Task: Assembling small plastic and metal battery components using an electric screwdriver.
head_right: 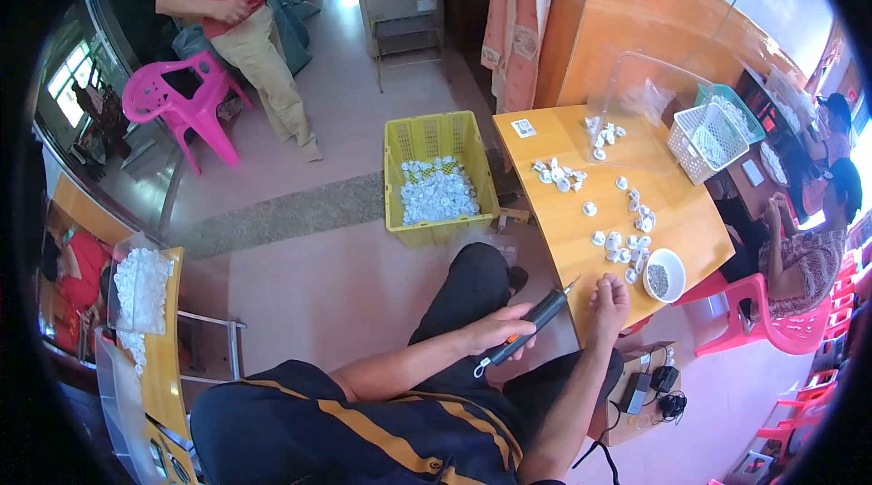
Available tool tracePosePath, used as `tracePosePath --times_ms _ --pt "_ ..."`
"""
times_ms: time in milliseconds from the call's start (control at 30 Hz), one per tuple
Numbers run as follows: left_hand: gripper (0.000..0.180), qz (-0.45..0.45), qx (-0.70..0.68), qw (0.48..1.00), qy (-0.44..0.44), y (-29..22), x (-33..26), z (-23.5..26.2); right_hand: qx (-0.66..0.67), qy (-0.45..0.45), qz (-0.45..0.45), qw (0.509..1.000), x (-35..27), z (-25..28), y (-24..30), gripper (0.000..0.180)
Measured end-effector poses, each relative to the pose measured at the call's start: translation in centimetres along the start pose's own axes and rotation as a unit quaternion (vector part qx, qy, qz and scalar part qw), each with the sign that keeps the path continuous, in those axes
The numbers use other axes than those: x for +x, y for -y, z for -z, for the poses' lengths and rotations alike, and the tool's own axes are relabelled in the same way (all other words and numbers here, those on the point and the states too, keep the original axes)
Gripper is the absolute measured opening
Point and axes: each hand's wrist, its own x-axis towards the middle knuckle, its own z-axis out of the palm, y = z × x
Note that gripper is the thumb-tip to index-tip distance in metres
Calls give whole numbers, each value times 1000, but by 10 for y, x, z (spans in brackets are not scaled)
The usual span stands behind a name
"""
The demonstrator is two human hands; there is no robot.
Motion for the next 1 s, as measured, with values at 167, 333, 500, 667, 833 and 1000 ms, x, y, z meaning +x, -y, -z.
tracePosePath --times_ms 167,333,500,667,833,1000 --pt "40 3 23 1000 5 -1 -4 -10 87 61 -57 993 -8 3 -5 6" --pt "33 22 48 999 9 3 3 -12 106 69 -85 988 -11 9 -5 6" --pt "25 3 89 996 -13 -7 -2 -13 135 58 -86 985 -13 -7 -1 17" --pt "27 7 98 995 -7 -5 2 -12 142 82 -73 984 -14 -5 2 14" --pt "29 10 125 992 -14 -1 2 -9 144 67 -77 984 -16 -4 5 13" --pt "27 13 115 993 -10 1 3 -8 142 84 -70 984 -13 -1 0 13"
